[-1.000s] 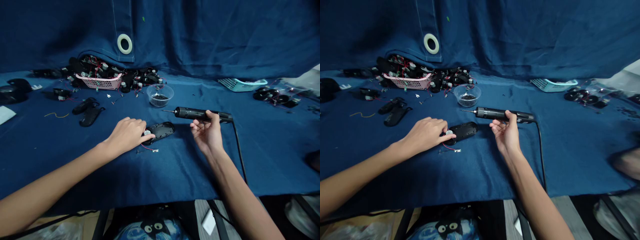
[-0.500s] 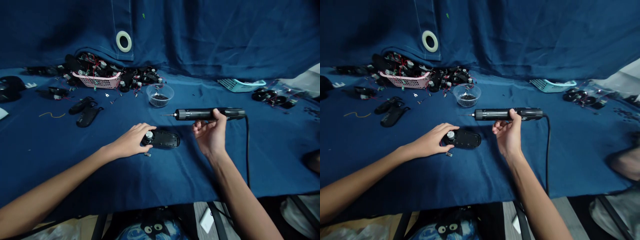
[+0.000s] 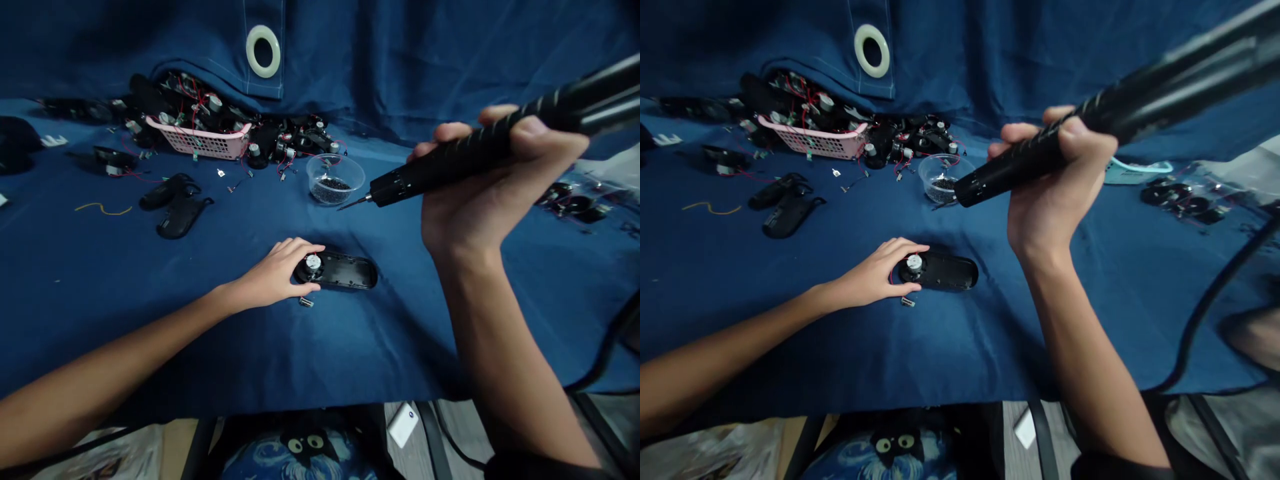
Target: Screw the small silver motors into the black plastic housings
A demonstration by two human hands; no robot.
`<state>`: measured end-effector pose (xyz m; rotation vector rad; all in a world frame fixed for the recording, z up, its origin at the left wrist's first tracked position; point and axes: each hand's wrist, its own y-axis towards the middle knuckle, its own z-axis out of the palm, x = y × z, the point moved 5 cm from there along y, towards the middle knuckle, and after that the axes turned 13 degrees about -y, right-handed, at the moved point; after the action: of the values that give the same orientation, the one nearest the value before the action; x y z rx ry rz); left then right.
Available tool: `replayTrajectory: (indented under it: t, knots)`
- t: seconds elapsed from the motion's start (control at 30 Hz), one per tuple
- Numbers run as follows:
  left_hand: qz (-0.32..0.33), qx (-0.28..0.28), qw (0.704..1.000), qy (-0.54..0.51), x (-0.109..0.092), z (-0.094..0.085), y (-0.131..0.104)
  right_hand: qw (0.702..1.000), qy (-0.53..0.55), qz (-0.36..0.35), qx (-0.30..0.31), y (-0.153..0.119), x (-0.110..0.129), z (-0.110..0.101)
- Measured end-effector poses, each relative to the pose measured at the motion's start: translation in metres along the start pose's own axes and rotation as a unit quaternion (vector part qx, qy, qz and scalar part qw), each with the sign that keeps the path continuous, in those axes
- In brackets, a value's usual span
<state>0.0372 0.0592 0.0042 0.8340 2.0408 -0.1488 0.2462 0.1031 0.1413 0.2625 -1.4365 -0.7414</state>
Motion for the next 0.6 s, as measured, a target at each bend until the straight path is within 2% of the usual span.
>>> replayTrajectory:
  t: [0.13, 0.3, 0.5, 0.6]
  knots:
    - [0.003, -0.007, 1.0, 0.01, 0.0, 0.0, -0.001, 0.999, 0.0, -0.046, -0.006, 0.009, -0.002, 0.027]
    - [0.03, -0.016, 0.999, 0.041, 0.0, 0.002, -0.002, 0.995, -0.038, -0.092, 0.032, -0.013, 0.005, 0.059]
    - [0.052, -0.03, 0.995, 0.078, 0.001, 0.004, -0.003, 0.989, -0.09, -0.065, 0.095, -0.042, -0.003, 0.076]
    - [0.057, -0.028, 0.994, 0.089, 0.0, 0.004, -0.003, 0.988, -0.108, -0.018, 0.111, -0.05, -0.007, 0.076]
